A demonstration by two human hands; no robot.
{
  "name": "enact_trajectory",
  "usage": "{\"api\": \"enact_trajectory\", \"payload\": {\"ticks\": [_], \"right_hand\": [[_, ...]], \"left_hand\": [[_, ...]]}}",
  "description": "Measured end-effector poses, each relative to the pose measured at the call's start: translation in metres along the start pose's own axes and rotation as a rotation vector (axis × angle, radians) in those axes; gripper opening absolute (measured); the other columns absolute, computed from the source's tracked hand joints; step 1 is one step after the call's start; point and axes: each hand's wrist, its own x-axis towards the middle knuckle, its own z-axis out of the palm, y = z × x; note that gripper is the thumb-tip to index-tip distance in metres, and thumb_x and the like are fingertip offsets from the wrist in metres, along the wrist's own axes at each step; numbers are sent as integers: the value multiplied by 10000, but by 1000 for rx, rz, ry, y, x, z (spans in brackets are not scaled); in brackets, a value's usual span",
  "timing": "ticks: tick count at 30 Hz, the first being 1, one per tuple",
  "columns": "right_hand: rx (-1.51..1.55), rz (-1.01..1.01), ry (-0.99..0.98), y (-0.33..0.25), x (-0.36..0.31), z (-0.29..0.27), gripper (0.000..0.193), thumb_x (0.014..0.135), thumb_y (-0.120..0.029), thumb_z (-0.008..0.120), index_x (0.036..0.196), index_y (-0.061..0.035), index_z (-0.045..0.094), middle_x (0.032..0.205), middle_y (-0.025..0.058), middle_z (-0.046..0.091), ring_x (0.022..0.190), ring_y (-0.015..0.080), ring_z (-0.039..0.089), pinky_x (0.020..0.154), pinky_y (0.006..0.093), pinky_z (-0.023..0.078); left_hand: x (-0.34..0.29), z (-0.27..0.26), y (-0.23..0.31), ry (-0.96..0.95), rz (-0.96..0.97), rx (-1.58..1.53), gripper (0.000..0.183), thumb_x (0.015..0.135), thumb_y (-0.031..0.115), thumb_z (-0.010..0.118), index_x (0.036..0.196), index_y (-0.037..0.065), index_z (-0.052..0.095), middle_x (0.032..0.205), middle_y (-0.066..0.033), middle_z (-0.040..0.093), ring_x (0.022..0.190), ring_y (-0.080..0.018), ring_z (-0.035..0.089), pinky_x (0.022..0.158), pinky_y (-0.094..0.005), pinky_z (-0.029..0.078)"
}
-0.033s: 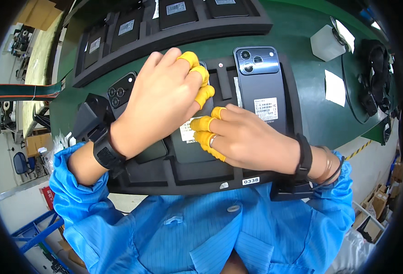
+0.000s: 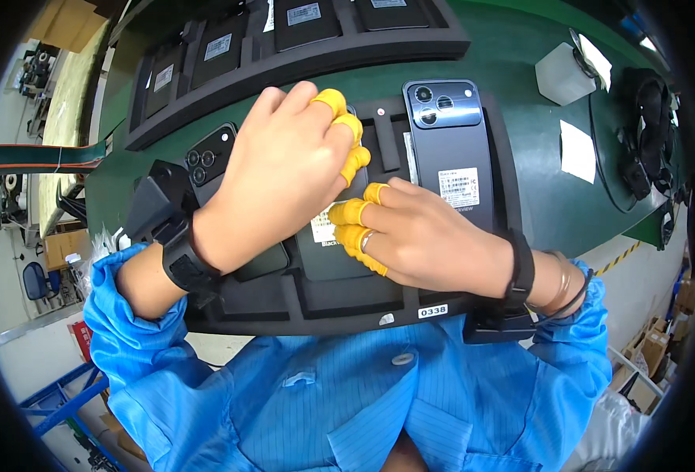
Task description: Cleaning the rear casing and camera lenses of several smartphones with a cloth and cleaning solvent.
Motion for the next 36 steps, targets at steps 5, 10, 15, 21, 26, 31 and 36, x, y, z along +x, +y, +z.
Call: {"api": "enact_trajectory", "payload": {"ticks": [5,10,15,21,26,31,36], "right_hand": [[-17,-15,-5,-2,0,0,154,673,-66,699,819,-22,677,821,61,579,766,212,546,663,339,423],[-33,-15,44,-1,-2,5,159,669,-61,698,823,-24,678,853,66,601,759,212,543,663,332,426],[-36,-21,69,-2,-2,8,170,678,-56,700,841,-14,678,955,83,639,766,218,543,687,326,437],[-65,-15,91,-3,-3,9,96,716,-105,654,785,-39,664,963,51,622,837,193,550,732,314,428],[-82,12,31,-2,-4,7,107,720,-110,651,798,-39,665,964,50,622,840,193,552,738,314,428],[-98,-1,44,-4,-3,6,105,717,-115,653,796,-45,662,933,46,612,842,193,554,737,315,427],[-45,7,53,-2,-2,7,125,672,-59,708,786,-22,672,824,80,583,752,225,548,677,337,429]], "left_hand": [[2,0,5,-8,74,95,233,599,122,761,760,12,635,818,-109,584,844,-277,532,733,-369,430],[5,6,-10,-28,87,2,269,594,140,771,777,10,624,829,-116,576,850,-288,530,741,-368,433],[9,10,-18,11,221,11,263,615,146,765,786,20,609,806,-111,555,836,-288,523,737,-365,434],[15,-13,-44,73,94,-4,227,670,130,762,813,32,616,842,-94,575,834,-292,534,745,-373,442],[8,-19,-27,-56,41,-183,286,730,214,780,950,62,680,936,-99,584,864,-300,526,766,-377,444],[-2,-5,-6,-29,54,47,236,721,195,754,893,52,679,888,-95,593,863,-275,532,734,-355,426],[-1,-2,5,4,121,150,172,696,144,713,774,17,627,839,-98,600,856,-259,542,725,-360,420]]}}
